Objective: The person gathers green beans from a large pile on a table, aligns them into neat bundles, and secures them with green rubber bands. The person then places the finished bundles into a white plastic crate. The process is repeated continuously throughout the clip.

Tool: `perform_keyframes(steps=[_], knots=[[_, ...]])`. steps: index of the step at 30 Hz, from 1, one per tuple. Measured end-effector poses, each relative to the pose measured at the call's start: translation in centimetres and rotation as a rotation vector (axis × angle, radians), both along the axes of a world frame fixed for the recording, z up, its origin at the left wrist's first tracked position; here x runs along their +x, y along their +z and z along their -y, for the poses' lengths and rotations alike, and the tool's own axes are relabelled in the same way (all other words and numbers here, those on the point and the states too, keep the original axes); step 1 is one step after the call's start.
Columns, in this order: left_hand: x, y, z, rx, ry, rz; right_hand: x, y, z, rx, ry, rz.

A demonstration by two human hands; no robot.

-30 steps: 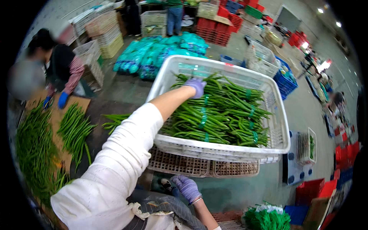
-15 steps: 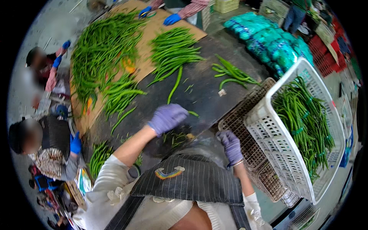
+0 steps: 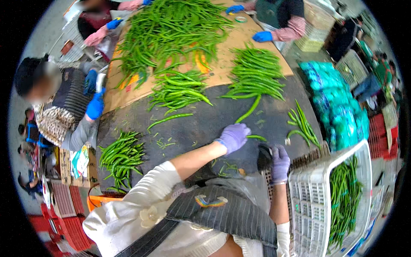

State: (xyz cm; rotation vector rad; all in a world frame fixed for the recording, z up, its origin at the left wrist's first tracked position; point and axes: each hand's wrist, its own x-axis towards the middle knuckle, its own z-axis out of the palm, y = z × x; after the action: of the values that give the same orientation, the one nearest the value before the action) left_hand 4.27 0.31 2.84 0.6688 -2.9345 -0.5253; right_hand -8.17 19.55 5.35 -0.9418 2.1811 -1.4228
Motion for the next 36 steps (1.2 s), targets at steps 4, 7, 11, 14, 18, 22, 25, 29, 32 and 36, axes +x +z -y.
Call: perform_keyframes(steps=[4, 7, 11, 14, 18, 22, 25, 29, 32, 36], knots=[[-4.2, 1.8, 3.9, -0.067, 0.142, -0.103, -1.9, -3.7, 0.0, -0.063, -0.134, 0.064], [-6.7, 0.1, 5.7, -0.049, 0.263, 0.014, -1.8, -4.4, 0.7, -0.111, -0.139, 0.059], [-6.2, -1.9, 5.6, -0.039, 0.195, 0.048, -1.6, -4.0, 0.9, -0.138, -0.178, 0.109], [-2.9, 0.8, 4.7, 0.085, 0.078, 0.121, -1.7, -3.4, 0.0, -0.096, -0.207, 0.059], [0.2, 3.2, 5.2, 0.071, 0.085, -0.096, -1.7, -4.4, 0.3, -0.169, -0.218, 0.083], [-3.3, 4.4, 7.9, -0.031, 0.011, -0.042, -1.6, -4.8, 0.4, -0.195, -0.228, 0.121], [-8.5, 4.6, 9.7, -0.129, 0.077, 0.052, -1.4, -4.3, 0.5, -0.185, -0.227, 0.063], [-13.9, 4.1, 12.6, -0.472, 0.078, 0.187, -0.8, -3.9, 0.2, -0.077, -0.219, -0.04], [-16.5, 3.9, 14.1, -0.357, 0.051, 0.332, -0.7, -3.6, -0.2, -0.085, -0.254, 0.022], [-16.4, 4.1, 14.2, -0.371, 0.071, 0.291, -0.4, -2.9, 0.0, -0.069, -0.24, 0.001]])
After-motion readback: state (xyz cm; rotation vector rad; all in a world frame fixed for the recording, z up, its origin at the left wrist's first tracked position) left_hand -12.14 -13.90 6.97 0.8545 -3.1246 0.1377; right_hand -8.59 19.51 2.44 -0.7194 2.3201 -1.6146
